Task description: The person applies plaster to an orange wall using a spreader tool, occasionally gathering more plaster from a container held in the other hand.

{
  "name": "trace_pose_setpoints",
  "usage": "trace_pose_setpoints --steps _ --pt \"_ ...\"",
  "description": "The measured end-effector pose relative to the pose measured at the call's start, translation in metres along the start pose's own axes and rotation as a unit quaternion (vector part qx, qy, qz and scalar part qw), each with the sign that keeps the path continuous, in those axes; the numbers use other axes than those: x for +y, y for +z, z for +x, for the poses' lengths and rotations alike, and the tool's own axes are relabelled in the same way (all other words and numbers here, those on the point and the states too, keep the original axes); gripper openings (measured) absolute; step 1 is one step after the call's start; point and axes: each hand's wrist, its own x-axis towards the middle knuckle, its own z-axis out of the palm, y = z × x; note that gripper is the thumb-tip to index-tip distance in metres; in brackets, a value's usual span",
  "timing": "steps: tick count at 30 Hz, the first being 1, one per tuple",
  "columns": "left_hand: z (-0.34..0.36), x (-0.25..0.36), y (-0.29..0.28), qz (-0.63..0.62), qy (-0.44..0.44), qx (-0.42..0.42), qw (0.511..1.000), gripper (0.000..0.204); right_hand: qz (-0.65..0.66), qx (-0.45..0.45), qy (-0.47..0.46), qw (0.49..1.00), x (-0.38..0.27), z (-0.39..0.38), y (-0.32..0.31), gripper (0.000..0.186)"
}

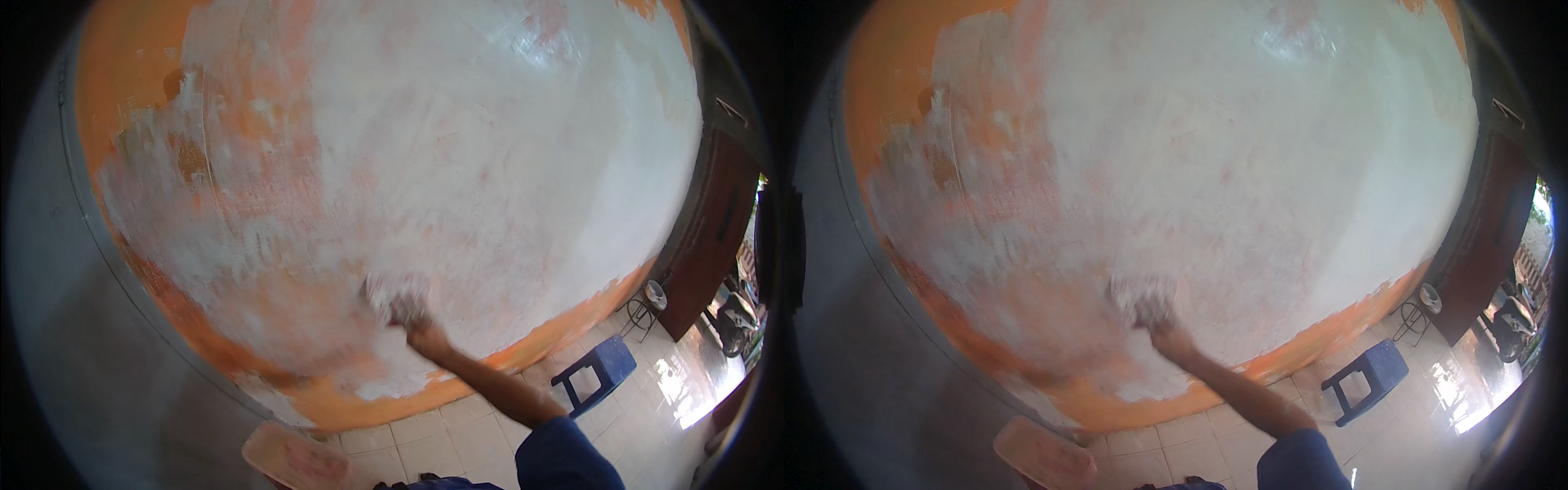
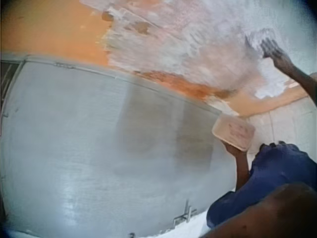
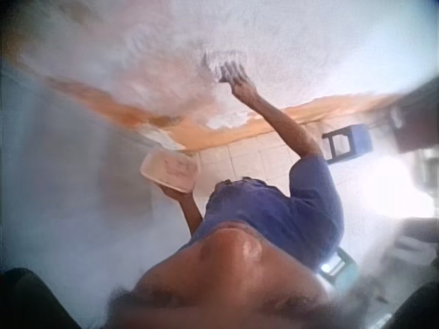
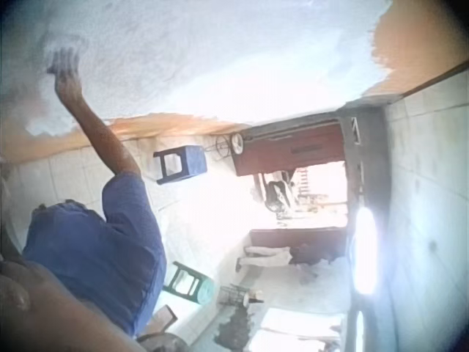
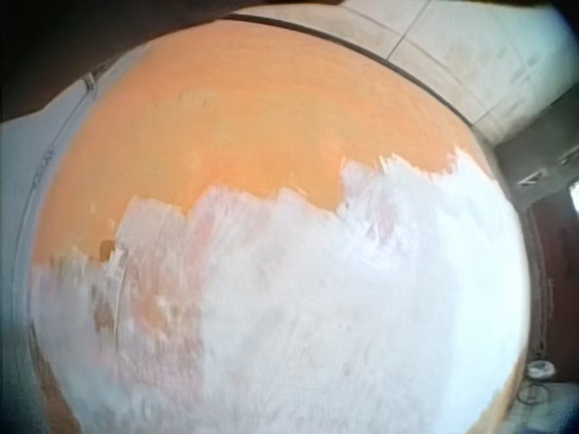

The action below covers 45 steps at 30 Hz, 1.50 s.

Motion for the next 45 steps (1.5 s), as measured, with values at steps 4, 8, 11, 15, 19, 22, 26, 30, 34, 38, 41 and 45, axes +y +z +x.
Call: trace_pose_setpoints --steps 4,8,11,15,19,22,26,30,34,38,41,45 --pt "0.002 -0.002 0.014 0.016 0.03 0.094 0.995 0.068 0.24 -0.063 0.091 0.964 -0.042 -0.038 -0.018 0.038" --pt "-0.001 0.005 0.007 -0.035 0.034 0.069 0.996 0.069 0.059 0.185 0.071 0.978 0.04 0.057 -0.121 0.031" --pt "-0.002 -0.003 0.024 -0.011 0.04 0.111 0.993 0.07 -0.03 0.375 0.079 0.923 0.088 0.158 -0.208 0.041" --pt "-0.003 -0.014 0.027 0.004 0.016 0.1 0.995 0.072 -0.097 0.325 0.077 0.937 0.119 0.192 -0.177 0.041" --pt "-0.002 -0.021 0.027 0.011 0.0 0.09 0.996 0.073 -0.043 0.095 -0.047 0.993 0.052 0.081 -0.048 0.061" --pt "-0.008 -0.018 0.028 -0.005 -0.008 0.063 0.998 0.074 0.087 0.025 -0.12 0.989 -0.025 0.017 -0.043 0.064" --pt "-0.013 -0.016 0.062 0.061 0.047 0.187 0.979 0.074 0.048 0.087 0.066 0.993 0.037 0.071 -0.123 0.051" --pt "-0.009 -0.019 0.068 0.087 0.062 0.267 0.958 0.075 -0.138 0.449 0.069 0.88 0.152 0.141 -0.217 0.033" --pt "-0.015 -0.022 0.036 0.089 0.02 0.155 0.984 0.074 -0.178 0.262 0.089 0.944 0.185 0.088 -0.128 0.049" --pt "-0.011 -0.025 0.031 0.077 -0.012 0.083 0.993 0.073 -0.002 0.126 -0.005 0.992 0.069 -0.016 -0.025 0.053" --pt "-0.012 -0.025 0.024 -0.076 -0.003 0.055 0.996 0.072 0.137 0.005 0.001 0.991 -0.008 -0.075 -0.006 0.05" --pt "-0.016 -0.016 0.023 0.081 0.04 0.149 0.985 0.07 0.122 0.04 0.162 0.978 0.021 -0.042 -0.059 0.052"
